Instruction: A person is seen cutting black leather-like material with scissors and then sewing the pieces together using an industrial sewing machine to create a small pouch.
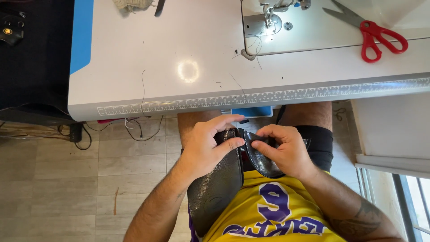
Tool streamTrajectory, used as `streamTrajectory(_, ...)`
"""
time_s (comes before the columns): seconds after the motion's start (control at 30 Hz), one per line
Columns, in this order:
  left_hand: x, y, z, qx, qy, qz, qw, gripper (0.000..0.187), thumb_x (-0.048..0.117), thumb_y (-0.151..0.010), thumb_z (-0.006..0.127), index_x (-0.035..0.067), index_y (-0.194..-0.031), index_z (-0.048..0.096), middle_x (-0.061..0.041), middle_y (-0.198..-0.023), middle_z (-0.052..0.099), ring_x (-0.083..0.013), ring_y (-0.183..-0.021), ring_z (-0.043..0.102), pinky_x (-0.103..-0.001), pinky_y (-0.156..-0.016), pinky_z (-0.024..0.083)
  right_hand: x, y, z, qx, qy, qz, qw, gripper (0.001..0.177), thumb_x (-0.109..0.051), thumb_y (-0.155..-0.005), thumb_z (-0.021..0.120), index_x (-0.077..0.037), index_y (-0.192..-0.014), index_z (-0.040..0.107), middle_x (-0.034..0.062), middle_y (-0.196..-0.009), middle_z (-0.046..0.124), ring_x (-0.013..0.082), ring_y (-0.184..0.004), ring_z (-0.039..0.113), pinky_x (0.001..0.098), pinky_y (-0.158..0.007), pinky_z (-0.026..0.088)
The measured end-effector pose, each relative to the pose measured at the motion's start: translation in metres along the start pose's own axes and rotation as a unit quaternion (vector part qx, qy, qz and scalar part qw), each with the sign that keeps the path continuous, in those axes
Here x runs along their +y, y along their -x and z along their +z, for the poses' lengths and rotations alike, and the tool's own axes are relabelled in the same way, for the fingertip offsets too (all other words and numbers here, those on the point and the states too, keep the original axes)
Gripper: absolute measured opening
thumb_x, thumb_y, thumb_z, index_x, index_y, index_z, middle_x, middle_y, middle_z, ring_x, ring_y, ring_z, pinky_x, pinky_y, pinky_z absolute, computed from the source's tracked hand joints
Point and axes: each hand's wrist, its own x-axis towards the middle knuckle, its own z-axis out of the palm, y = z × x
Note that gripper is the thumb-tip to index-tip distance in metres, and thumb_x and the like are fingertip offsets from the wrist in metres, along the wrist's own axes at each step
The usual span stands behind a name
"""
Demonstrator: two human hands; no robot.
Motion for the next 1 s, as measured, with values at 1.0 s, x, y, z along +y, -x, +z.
streamTrajectory(1.0, -0.010, -0.001, 0.018, 0.020, 0.047, 0.064, 0.997, 0.041, 0.010, -0.088, 0.075, 0.013, -0.129, 0.071, -0.005, -0.090, 0.081, -0.0121, -0.086, 0.073, -0.034, -0.082, 0.057, -0.005, 0.003, 0.001, 0.001, 0.018, -0.086, 0.996, 0.009, -0.011, -0.087, 0.079, -0.004, -0.082, 0.077, 0.0070, -0.060, 0.065, 0.0135, -0.057, 0.061, 0.0287, -0.054, 0.053)
